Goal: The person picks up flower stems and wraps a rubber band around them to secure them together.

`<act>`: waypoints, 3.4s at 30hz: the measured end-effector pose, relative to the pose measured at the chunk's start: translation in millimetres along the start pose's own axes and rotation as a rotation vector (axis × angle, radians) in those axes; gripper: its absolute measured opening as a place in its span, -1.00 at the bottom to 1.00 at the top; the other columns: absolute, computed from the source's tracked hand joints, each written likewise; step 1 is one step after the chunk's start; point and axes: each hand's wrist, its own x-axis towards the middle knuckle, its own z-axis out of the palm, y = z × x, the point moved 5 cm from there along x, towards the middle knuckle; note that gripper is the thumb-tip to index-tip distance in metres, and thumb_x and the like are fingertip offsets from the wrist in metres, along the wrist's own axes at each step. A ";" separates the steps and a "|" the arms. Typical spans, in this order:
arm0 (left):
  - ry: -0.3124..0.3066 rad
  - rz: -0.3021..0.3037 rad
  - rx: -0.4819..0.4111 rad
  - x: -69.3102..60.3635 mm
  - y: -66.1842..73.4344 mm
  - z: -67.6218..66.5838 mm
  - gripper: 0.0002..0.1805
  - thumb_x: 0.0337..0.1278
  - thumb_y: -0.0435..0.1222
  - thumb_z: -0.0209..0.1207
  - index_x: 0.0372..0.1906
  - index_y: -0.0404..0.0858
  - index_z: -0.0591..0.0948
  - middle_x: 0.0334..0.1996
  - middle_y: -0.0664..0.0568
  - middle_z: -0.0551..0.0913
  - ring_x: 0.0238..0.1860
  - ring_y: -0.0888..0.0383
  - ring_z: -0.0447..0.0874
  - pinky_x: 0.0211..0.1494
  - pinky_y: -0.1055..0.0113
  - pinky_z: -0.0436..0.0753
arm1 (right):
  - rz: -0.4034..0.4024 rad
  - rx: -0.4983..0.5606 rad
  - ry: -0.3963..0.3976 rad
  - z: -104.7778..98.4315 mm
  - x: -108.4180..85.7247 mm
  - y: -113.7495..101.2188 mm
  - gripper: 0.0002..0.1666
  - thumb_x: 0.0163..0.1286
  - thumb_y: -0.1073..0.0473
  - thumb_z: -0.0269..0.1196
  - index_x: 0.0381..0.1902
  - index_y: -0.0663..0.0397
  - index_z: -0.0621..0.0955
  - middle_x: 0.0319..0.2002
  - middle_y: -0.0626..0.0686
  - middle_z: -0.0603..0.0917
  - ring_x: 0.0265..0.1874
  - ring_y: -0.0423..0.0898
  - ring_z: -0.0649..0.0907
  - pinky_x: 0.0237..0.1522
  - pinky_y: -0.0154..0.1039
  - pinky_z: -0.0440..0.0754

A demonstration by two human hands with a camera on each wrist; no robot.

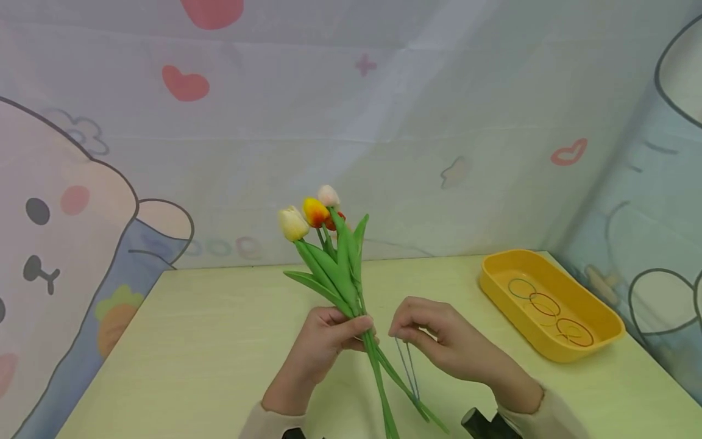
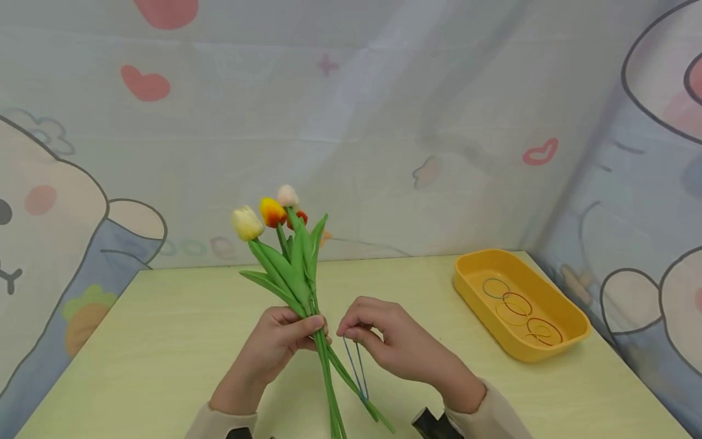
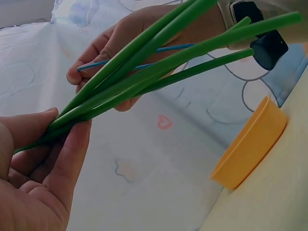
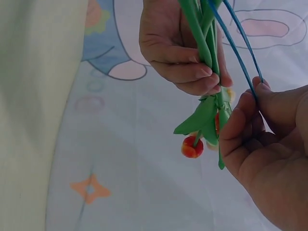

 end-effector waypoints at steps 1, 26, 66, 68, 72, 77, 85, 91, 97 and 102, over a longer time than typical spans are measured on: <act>-0.001 -0.003 -0.002 0.1 -0.7 0.8 -0.83 0.19 -0.37 0.25 -0.45 -0.07 0.74 -0.51 0.15 0.69 -0.45 0.24 0.71 -0.25 0.31 0.74 | -0.011 -0.006 0.005 1.2 1.5 0.7 -0.72 0.31 0.47 0.18 -0.24 -0.06 0.56 -0.37 -0.12 0.53 -0.41 -0.24 0.46 -0.39 -0.42 0.51; -0.082 -0.048 -0.032 3.7 -18.8 15.9 -0.50 0.17 -0.35 0.28 -0.23 -0.85 0.45 -0.52 0.15 0.70 -0.47 0.26 0.71 -0.30 0.34 0.74 | 0.062 0.022 0.161 2.7 23.3 18.5 -0.83 0.32 0.49 0.16 -0.28 0.16 0.59 -0.35 0.03 0.60 -0.40 -0.17 0.52 -0.34 -0.34 0.63; -0.273 -0.156 -0.048 4.8 -17.3 4.8 -0.88 0.06 -0.14 0.37 -0.51 -0.01 0.73 -0.52 0.19 0.70 -0.44 0.28 0.69 -0.30 0.36 0.71 | 0.173 0.723 -0.129 -21.9 7.7 31.0 -0.71 0.54 0.45 -0.20 -0.18 0.15 0.47 -0.56 0.05 0.38 -0.67 -0.02 0.28 -0.69 -0.14 0.33; -0.282 -0.148 -0.056 4.9 -16.3 3.1 -0.89 0.07 -0.16 0.36 -0.51 0.00 0.74 -0.51 0.19 0.70 -0.44 0.27 0.69 -0.30 0.36 0.71 | 0.139 0.715 -0.182 -23.7 7.6 27.0 -0.69 0.53 0.49 -0.23 -0.17 0.18 0.46 -0.57 0.12 0.34 -0.71 0.02 0.27 -0.73 -0.07 0.31; -0.288 -0.127 -0.073 5.4 -14.9 -0.4 -0.91 0.09 -0.18 0.35 -0.49 0.00 0.74 -0.51 0.20 0.68 -0.44 0.27 0.69 -0.30 0.36 0.70 | 0.094 0.663 -0.250 -29.1 7.1 19.9 -0.66 0.48 0.56 -0.22 -0.15 0.20 0.47 -0.57 0.17 0.36 -0.70 0.02 0.35 -0.70 -0.08 0.45; -0.288 -0.101 -0.091 5.2 -12.7 -2.1 -0.90 0.13 -0.21 0.32 -0.47 -0.02 0.73 -0.51 0.19 0.67 -0.45 0.26 0.68 -0.30 0.36 0.69 | 0.082 0.561 -0.306 -31.4 6.2 15.0 -0.68 0.43 0.61 -0.18 -0.19 0.25 0.47 -0.57 0.16 0.43 -0.63 0.03 0.47 -0.62 -0.14 0.52; -0.272 -0.143 -0.086 3.2 -11.8 -0.9 -0.90 0.05 -0.13 0.37 -0.48 -0.02 0.73 -0.52 0.19 0.67 -0.45 0.27 0.67 -0.29 0.37 0.69 | 0.034 0.511 -0.307 -26.3 3.1 17.7 -0.62 0.34 0.67 -0.05 -0.08 0.26 0.53 -0.38 0.13 0.53 -0.47 0.00 0.59 -0.39 -0.21 0.68; -0.273 -0.156 -0.095 0.8 -12.8 -3.1 -0.89 0.05 -0.15 0.37 -0.47 -0.06 0.73 -0.52 0.18 0.67 -0.46 0.27 0.68 -0.29 0.37 0.69 | -0.159 0.415 -0.261 -24.1 0.8 15.8 -0.41 0.15 0.75 0.11 0.05 0.18 0.56 -0.27 0.13 0.55 -0.39 -0.07 0.59 -0.42 -0.28 0.68; -0.290 -0.188 -0.112 -1.6 -16.4 -0.2 -0.91 0.04 -0.17 0.38 -0.48 -0.04 0.74 -0.52 0.18 0.68 -0.47 0.28 0.68 -0.30 0.38 0.69 | -0.254 0.164 -0.134 -21.9 2.0 11.0 -0.66 0.19 0.60 0.22 -0.16 0.16 0.61 -0.34 0.05 0.57 -0.43 -0.20 0.54 -0.51 -0.44 0.55; -0.324 -0.219 -0.116 -1.9 -20.4 7.9 -0.91 0.07 -0.20 0.36 -0.50 -0.01 0.75 -0.53 0.21 0.69 -0.46 0.30 0.67 -0.30 0.39 0.69 | -0.218 0.120 -0.052 -21.2 7.1 6.8 -0.72 0.23 0.58 0.20 -0.22 0.16 0.59 -0.35 0.04 0.58 -0.40 -0.19 0.60 -0.42 -0.40 0.64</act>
